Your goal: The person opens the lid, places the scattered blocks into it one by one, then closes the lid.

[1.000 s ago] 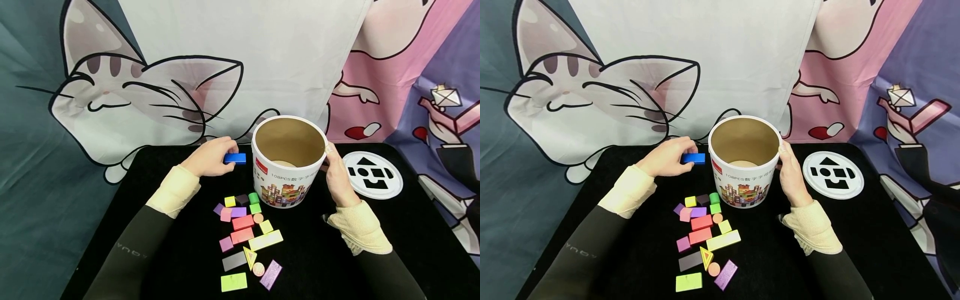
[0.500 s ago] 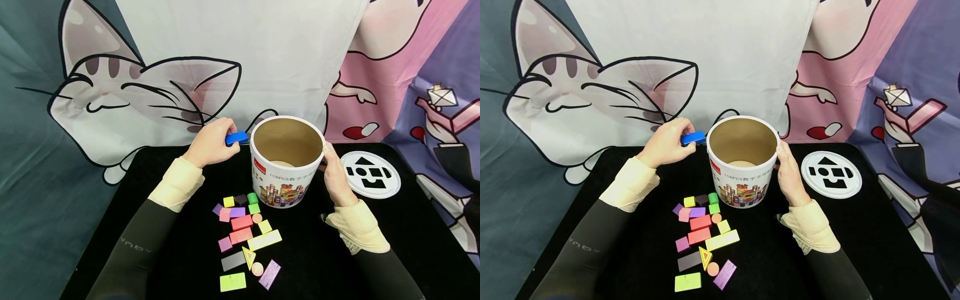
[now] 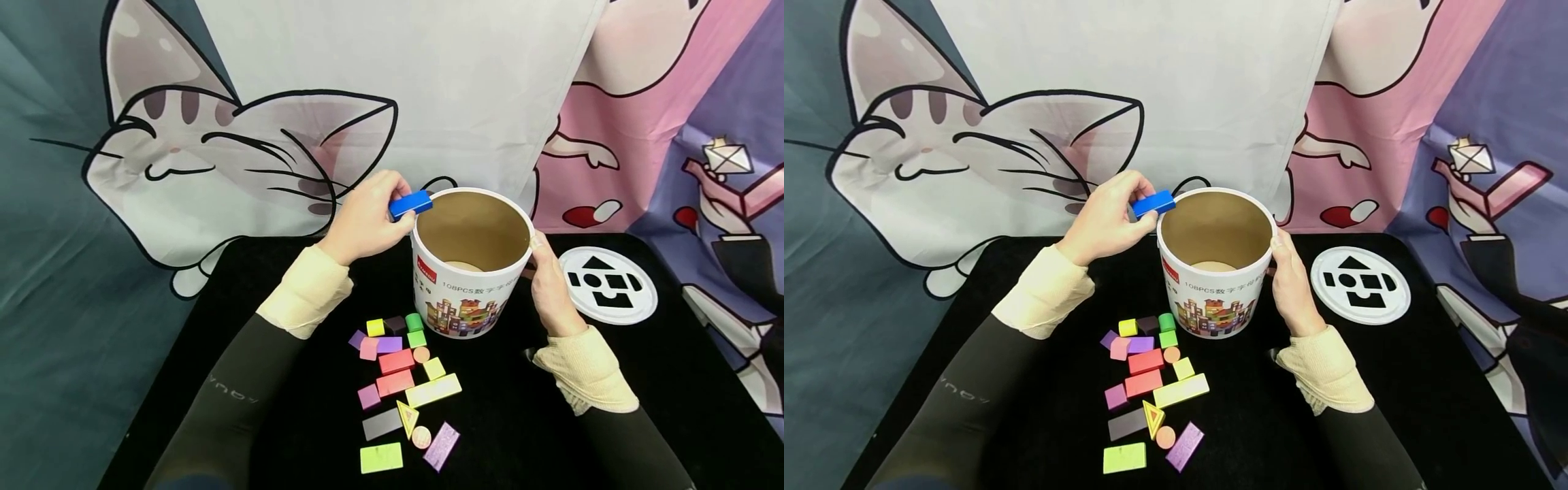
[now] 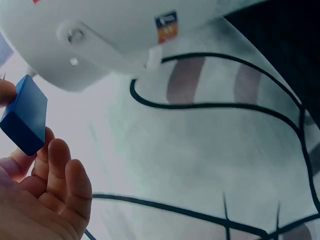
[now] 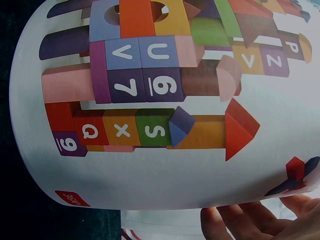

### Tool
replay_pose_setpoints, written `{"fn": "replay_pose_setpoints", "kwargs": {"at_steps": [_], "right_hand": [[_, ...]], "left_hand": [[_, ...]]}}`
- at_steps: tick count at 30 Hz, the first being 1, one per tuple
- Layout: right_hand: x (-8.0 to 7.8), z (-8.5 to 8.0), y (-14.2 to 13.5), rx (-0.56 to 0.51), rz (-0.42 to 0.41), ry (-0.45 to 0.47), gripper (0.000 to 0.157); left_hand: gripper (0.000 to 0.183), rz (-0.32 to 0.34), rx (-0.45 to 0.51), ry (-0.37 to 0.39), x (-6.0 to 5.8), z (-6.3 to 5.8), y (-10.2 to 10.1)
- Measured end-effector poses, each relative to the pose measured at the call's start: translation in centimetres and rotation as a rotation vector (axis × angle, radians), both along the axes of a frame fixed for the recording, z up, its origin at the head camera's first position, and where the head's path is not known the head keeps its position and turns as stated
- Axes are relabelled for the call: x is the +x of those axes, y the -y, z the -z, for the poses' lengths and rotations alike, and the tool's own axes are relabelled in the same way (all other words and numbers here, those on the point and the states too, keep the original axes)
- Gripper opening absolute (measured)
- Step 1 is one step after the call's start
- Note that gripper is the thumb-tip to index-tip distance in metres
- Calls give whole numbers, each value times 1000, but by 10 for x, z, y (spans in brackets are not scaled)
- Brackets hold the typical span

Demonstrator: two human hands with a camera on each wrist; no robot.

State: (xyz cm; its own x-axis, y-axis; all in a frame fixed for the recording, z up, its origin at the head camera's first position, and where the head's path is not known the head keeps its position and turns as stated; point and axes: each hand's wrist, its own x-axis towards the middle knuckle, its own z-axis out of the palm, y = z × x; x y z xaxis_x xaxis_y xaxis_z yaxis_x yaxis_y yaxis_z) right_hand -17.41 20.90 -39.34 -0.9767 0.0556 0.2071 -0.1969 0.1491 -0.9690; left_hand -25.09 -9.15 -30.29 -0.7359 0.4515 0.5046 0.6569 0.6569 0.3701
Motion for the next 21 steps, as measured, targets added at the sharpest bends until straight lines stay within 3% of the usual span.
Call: {"fn": "replay_pose_setpoints", "kwargs": {"at_steps": [11, 21], "right_hand": [[1, -2, 0, -15, 0, 5, 59], [1, -1, 1, -9, 2, 9, 59]], "left_hand": [[28, 78, -59, -36, 11, -10, -40], [27, 114, -94, -24, 16, -12, -63]]}}
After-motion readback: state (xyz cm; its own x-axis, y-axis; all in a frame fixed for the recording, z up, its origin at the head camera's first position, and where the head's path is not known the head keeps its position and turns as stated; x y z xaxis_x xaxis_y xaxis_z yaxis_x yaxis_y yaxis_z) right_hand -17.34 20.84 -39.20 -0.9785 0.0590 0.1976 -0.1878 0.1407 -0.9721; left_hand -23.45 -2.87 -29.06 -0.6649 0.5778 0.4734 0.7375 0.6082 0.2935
